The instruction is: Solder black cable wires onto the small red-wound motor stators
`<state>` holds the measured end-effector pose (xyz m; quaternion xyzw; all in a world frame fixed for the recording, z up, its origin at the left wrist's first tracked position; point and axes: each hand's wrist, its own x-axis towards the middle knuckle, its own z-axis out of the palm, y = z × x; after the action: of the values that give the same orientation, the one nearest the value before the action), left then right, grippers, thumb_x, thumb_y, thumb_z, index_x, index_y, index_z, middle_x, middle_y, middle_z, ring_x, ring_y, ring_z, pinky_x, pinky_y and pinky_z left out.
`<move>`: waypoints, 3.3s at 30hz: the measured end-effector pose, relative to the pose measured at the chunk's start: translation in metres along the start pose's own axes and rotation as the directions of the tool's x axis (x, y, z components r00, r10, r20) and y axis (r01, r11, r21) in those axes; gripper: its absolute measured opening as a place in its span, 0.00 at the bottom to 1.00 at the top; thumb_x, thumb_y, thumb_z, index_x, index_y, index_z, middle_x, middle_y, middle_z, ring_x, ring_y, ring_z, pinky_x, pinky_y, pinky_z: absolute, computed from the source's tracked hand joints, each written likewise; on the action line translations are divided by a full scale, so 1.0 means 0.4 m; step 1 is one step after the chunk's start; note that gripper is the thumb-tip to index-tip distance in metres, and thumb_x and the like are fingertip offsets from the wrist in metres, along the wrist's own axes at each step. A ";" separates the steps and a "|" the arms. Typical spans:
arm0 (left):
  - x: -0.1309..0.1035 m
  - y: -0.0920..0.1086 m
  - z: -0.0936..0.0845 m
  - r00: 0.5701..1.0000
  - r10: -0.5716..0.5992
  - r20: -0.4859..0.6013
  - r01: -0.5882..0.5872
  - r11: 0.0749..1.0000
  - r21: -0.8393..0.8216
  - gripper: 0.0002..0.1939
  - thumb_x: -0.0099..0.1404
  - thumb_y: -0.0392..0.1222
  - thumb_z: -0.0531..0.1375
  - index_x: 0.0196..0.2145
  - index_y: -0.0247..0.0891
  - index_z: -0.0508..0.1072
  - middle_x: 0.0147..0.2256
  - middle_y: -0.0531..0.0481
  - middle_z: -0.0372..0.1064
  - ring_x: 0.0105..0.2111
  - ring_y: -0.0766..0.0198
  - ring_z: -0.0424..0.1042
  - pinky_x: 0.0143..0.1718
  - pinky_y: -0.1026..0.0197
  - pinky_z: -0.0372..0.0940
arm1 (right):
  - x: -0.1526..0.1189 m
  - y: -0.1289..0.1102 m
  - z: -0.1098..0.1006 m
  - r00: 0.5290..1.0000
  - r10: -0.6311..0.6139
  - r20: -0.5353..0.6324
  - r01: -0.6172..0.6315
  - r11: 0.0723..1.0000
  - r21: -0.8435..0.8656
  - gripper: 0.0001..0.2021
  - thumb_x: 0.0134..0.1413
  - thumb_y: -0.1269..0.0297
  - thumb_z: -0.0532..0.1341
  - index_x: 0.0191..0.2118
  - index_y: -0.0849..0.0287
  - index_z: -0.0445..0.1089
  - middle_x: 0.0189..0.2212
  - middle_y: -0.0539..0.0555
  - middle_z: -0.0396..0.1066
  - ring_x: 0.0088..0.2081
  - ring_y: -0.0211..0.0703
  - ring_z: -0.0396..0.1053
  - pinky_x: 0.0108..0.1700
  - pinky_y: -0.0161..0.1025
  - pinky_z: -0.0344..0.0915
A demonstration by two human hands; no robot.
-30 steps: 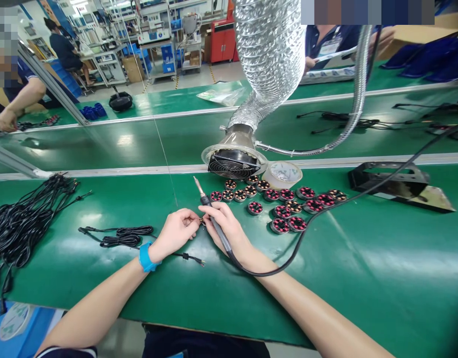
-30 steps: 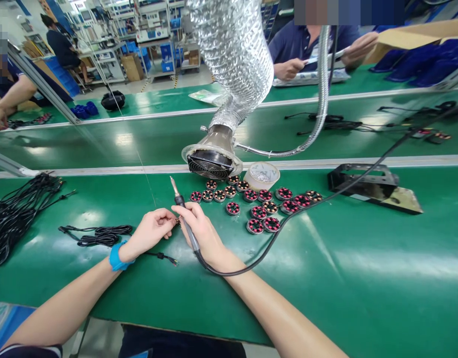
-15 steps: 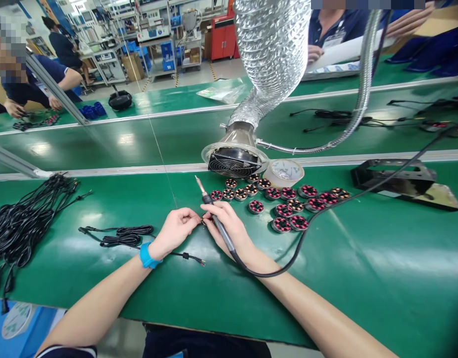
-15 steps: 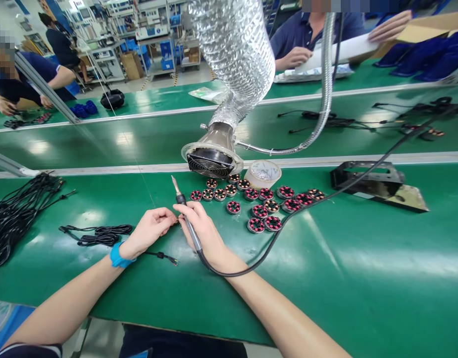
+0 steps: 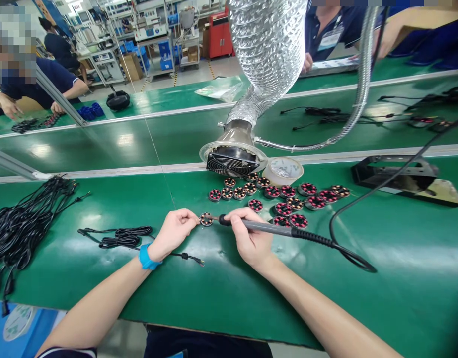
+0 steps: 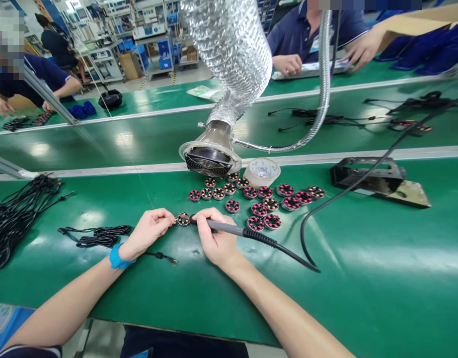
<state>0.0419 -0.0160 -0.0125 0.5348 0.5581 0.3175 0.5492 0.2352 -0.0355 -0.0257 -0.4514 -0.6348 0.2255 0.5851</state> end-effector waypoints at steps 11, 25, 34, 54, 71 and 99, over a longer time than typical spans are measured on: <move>-0.002 0.005 0.001 1.000 -0.016 -0.008 0.016 1.000 0.001 0.10 0.56 0.45 0.60 0.28 0.34 0.71 0.18 0.58 0.55 0.19 0.71 0.51 0.22 0.65 0.44 | -0.004 -0.008 0.007 0.998 -0.001 0.062 -0.001 1.000 0.029 0.12 0.63 0.63 0.55 0.30 0.55 0.71 0.26 0.51 0.75 0.27 0.42 0.73 0.31 0.39 0.69; 0.001 0.004 0.000 1.000 -0.017 -0.014 0.017 0.999 0.032 0.11 0.56 0.46 0.59 0.28 0.34 0.71 0.18 0.58 0.56 0.19 0.71 0.52 0.21 0.66 0.45 | -0.008 0.006 0.011 0.996 0.088 -0.031 -0.082 0.986 0.147 0.12 0.64 0.61 0.55 0.31 0.58 0.71 0.26 0.53 0.72 0.30 0.43 0.72 0.30 0.39 0.67; 0.000 0.000 0.000 1.000 -0.015 -0.009 0.015 1.000 0.025 0.11 0.57 0.47 0.59 0.28 0.34 0.70 0.17 0.58 0.56 0.19 0.71 0.52 0.22 0.66 0.45 | -0.004 0.002 0.011 0.998 0.067 -0.011 -0.065 0.989 0.131 0.11 0.63 0.64 0.56 0.31 0.58 0.70 0.24 0.51 0.70 0.29 0.42 0.71 0.30 0.39 0.66; 0.001 0.000 0.000 1.000 -0.013 -0.018 0.014 0.999 0.046 0.11 0.56 0.46 0.59 0.28 0.34 0.71 0.18 0.57 0.57 0.20 0.71 0.53 0.21 0.66 0.46 | -0.004 0.002 0.014 0.994 0.105 0.033 -0.108 0.985 0.133 0.11 0.63 0.62 0.56 0.31 0.58 0.70 0.22 0.50 0.68 0.27 0.42 0.70 0.29 0.38 0.65; 0.004 0.001 0.000 0.999 -0.022 -0.028 0.022 0.999 0.031 0.11 0.55 0.46 0.60 0.27 0.34 0.71 0.17 0.58 0.56 0.19 0.71 0.52 0.21 0.66 0.46 | -0.004 0.004 0.014 0.992 0.123 -0.041 -0.115 0.980 0.164 0.12 0.64 0.59 0.56 0.31 0.57 0.71 0.23 0.52 0.69 0.30 0.44 0.71 0.28 0.38 0.65; 0.000 0.001 -0.001 0.999 0.047 -0.007 -0.047 0.998 0.040 0.15 0.60 0.51 0.60 0.30 0.34 0.71 0.20 0.57 0.60 0.21 0.70 0.57 0.24 0.65 0.52 | 0.001 0.014 0.047 0.956 -0.233 0.177 0.249 0.966 -0.074 0.13 0.64 0.71 0.57 0.51 0.53 0.72 0.39 0.55 0.74 0.38 0.40 0.75 0.42 0.37 0.73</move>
<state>0.0416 -0.0160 -0.0122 0.5573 0.5539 0.3214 0.5285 0.2192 -0.0277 -0.0341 -0.3776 -0.7420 0.1590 0.5307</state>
